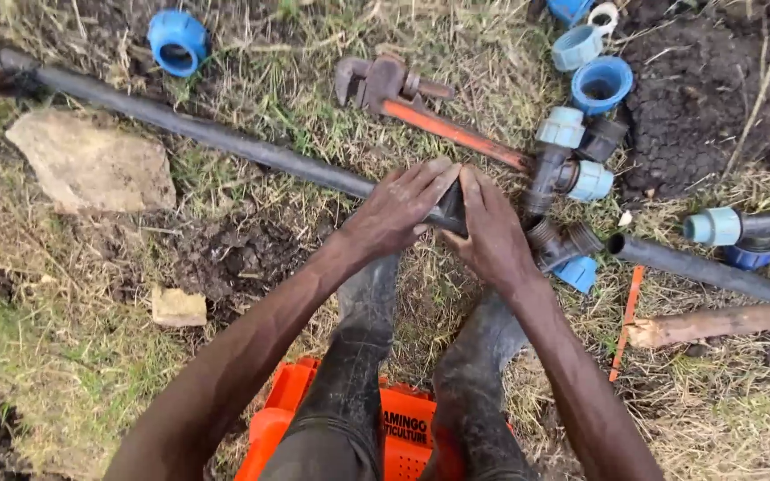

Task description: Assembling and adjusting irrigation pipe connectors and T-junctions on the ground.

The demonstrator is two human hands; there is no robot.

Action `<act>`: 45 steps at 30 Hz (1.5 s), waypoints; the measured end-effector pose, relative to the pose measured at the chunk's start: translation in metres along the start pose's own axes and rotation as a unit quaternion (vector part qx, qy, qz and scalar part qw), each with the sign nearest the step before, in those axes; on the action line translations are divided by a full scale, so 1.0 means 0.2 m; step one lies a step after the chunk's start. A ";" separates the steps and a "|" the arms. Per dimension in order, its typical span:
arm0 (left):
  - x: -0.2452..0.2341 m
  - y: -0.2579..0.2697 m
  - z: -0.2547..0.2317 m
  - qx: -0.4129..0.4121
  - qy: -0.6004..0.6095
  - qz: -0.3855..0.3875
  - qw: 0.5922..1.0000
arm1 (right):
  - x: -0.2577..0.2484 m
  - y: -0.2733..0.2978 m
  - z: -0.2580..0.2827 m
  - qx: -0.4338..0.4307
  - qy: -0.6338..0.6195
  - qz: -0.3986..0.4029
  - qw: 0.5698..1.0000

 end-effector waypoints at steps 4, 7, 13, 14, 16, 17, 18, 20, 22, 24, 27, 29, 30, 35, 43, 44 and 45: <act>0.04 -0.03 0.03 0.011 0.015 -0.025 1.000 | 0.06 0.01 -0.08 -0.034 0.101 -0.017 0.994; 0.06 -0.03 0.04 0.008 0.038 -0.032 0.999 | 0.07 0.00 -0.12 -0.060 0.057 -0.026 0.996; 0.09 -0.06 0.04 0.009 0.035 0.023 0.999 | 0.08 -0.01 -0.18 -0.083 0.039 -0.020 0.996; 0.09 -0.06 0.04 0.009 0.038 0.030 0.999 | 0.09 -0.02 -0.18 -0.086 0.037 -0.020 0.995; 0.07 -0.07 0.05 0.003 0.036 0.034 0.999 | 0.08 -0.03 -0.16 -0.098 0.035 -0.020 0.994; 0.07 -0.06 0.04 -0.006 0.032 0.046 0.998 | 0.07 -0.02 -0.14 -0.096 0.035 -0.024 0.994; 0.08 -0.07 0.04 -0.016 0.027 0.058 0.998 | 0.06 -0.01 -0.12 -0.094 0.036 -0.028 0.995; 0.05 -0.05 0.02 -0.001 0.027 0.038 0.999 | -0.04 0.01 -0.02 -0.027 -0.051 -0.034 0.998; 0.01 -0.04 0.01 0.004 0.027 0.018 0.999 | -0.08 0.07 0.00 0.032 -0.140 -0.033 0.989; -0.05 -0.04 -0.01 0.014 0.032 -0.024 0.999 | -0.14 0.18 -0.06 0.059 -0.228 -0.120 0.964; -0.08 -0.05 -0.02 0.023 0.053 -0.032 0.998 | 0.00 0.31 -0.14 0.181 -0.367 -0.127 0.904; -0.08 -0.06 -0.04 0.030 0.039 -0.019 0.999 | 0.07 0.32 -0.23 0.185 -0.440 -0.148 0.866; -0.07 -0.05 -0.04 0.023 0.027 -0.009 0.999 | 0.12 0.33 -0.26 0.182 -0.510 -0.155 0.826; -0.09 -0.02 -0.11 0.030 0.009 0.001 1.000 | 0.04 0.33 -0.20 0.183 -0.530 -0.109 0.821; -0.01 -0.09 -0.07 -0.016 -0.028 0.031 0.999 | -0.01 0.25 -0.19 0.216 -0.389 -0.082 0.892; 0.00 -0.08 -0.06 -0.017 -0.018 0.029 0.999 | -0.03 0.25 -0.16 0.207 -0.395 -0.087 0.891; -0.01 -0.11 -0.04 -0.013 -0.010 0.020 1.000 | -0.08 0.24 -0.14 0.193 -0.398 -0.098 0.891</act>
Point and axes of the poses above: each hand's wrist, its own y-axis away from the middle knuckle, its own x-axis out of the palm, z = x × y, the point moved 8 cm from there along -y, towards the middle knuckle, and after that the axes turned 11 degrees about -y, right-handed, at the moved point
